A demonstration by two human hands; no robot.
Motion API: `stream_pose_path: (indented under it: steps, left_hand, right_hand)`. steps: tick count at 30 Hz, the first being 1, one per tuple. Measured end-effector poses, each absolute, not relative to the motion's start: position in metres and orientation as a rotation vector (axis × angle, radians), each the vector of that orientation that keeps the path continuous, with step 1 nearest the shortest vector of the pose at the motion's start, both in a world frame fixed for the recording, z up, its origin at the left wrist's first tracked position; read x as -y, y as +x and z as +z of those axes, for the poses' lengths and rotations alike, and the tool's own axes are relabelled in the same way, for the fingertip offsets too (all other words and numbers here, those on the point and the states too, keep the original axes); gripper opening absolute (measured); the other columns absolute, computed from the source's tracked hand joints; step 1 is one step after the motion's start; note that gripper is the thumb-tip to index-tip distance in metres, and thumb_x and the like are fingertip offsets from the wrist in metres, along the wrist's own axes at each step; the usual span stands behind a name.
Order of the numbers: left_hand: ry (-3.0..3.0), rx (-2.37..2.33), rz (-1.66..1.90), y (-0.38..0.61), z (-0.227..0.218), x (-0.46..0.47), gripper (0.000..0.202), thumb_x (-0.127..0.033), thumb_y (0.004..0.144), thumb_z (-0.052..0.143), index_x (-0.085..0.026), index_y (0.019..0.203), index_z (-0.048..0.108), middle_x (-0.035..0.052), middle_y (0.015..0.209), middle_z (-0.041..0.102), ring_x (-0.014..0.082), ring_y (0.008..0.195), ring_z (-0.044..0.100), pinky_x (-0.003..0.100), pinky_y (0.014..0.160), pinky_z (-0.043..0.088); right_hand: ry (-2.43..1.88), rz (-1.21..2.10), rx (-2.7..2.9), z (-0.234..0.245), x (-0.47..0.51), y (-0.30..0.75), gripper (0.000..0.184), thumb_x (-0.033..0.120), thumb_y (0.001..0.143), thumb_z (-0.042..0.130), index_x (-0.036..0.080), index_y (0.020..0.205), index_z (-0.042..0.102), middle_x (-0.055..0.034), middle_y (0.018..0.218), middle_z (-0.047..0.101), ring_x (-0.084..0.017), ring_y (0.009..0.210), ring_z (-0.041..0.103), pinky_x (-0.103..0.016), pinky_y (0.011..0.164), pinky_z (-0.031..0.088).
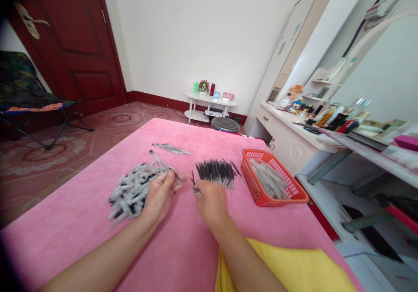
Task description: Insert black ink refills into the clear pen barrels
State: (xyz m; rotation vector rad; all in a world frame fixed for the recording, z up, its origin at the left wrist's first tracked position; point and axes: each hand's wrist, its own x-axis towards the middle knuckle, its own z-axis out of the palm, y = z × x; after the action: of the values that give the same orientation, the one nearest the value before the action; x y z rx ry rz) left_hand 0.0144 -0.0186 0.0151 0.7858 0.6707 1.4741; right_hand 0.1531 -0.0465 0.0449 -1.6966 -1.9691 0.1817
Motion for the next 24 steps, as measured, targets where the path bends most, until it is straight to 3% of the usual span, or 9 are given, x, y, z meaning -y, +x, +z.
stream_pose_path:
  steps: [4,8,10,14,19,22,24]
  left_hand:
    - [1.014,-0.732,1.524,0.011,0.02,0.024,0.03,-0.037,0.084,0.051,-0.012,0.07,0.061,0.0047,0.067,0.065,0.0151,0.068,0.061,0.024,0.063,0.043]
    - [1.234,-0.699,1.431,0.016,0.025,0.039,0.034,-0.037,0.088,0.043,-0.013,0.071,0.061,0.0024,0.055,0.061,0.0144,0.06,0.058,0.023,0.057,0.04]
    - [1.305,-0.672,1.37,0.019,0.027,0.045,0.033,-0.036,0.088,0.043,-0.013,0.071,0.061,0.0014,0.052,0.059,0.0133,0.055,0.056,0.023,0.057,0.04]
    - [1.372,-0.643,1.289,0.021,0.03,0.05,0.038,-0.037,0.088,0.042,-0.013,0.064,0.058,0.0017,0.05,0.057,0.0121,0.049,0.053,0.023,0.055,0.04]
    - [1.371,-0.711,1.162,0.022,0.028,0.047,0.043,-0.046,0.083,0.048,-0.013,0.056,0.055,0.0003,0.044,0.053,0.0099,0.042,0.048,0.021,0.048,0.036]
    - [1.37,-0.68,1.029,0.025,0.025,0.046,0.045,-0.05,0.078,0.053,-0.012,0.054,0.056,0.0009,0.041,0.052,0.0092,0.039,0.045,0.02,0.044,0.033]
    - [1.27,-0.593,0.992,0.028,0.024,0.046,0.049,-0.053,0.081,0.047,-0.011,0.059,0.06,0.0033,0.043,0.054,0.0107,0.039,0.048,0.021,0.044,0.035]
  right_hand:
    - [-1.604,0.275,1.826,0.036,0.039,0.158,0.011,0.023,0.074,0.059,0.02,0.08,0.068,-0.0031,0.074,0.065,-0.015,0.065,0.056,-0.023,0.058,0.035]
    - [-1.506,0.385,1.793,0.03,0.032,0.156,0.01,0.02,0.071,0.06,0.018,0.07,0.069,-0.0033,0.07,0.059,-0.013,0.063,0.052,-0.023,0.056,0.036]
    - [-1.417,0.626,1.71,0.027,0.03,0.152,0.012,0.022,0.072,0.059,0.016,0.07,0.069,-0.003,0.066,0.057,-0.013,0.059,0.051,-0.023,0.053,0.037]
    - [-1.165,1.081,1.442,0.029,0.027,0.149,0.025,0.035,0.073,0.061,0.014,0.086,0.067,-0.0033,0.07,0.06,-0.012,0.056,0.051,-0.022,0.05,0.04]
    - [-1.072,1.106,1.25,0.052,0.031,0.158,0.035,0.047,0.08,0.053,0.013,0.082,0.063,0.0015,0.057,0.051,-0.007,0.045,0.04,-0.019,0.041,0.03]
    - [-1.053,1.073,1.214,0.065,0.035,0.165,0.029,0.042,0.076,0.06,0.013,0.078,0.062,0.0041,0.053,0.046,-0.006,0.043,0.036,-0.019,0.041,0.027]
    - [-1.049,1.09,1.149,0.069,0.036,0.169,0.027,0.04,0.074,0.064,0.013,0.075,0.062,0.0042,0.052,0.046,-0.006,0.043,0.036,-0.018,0.04,0.028]
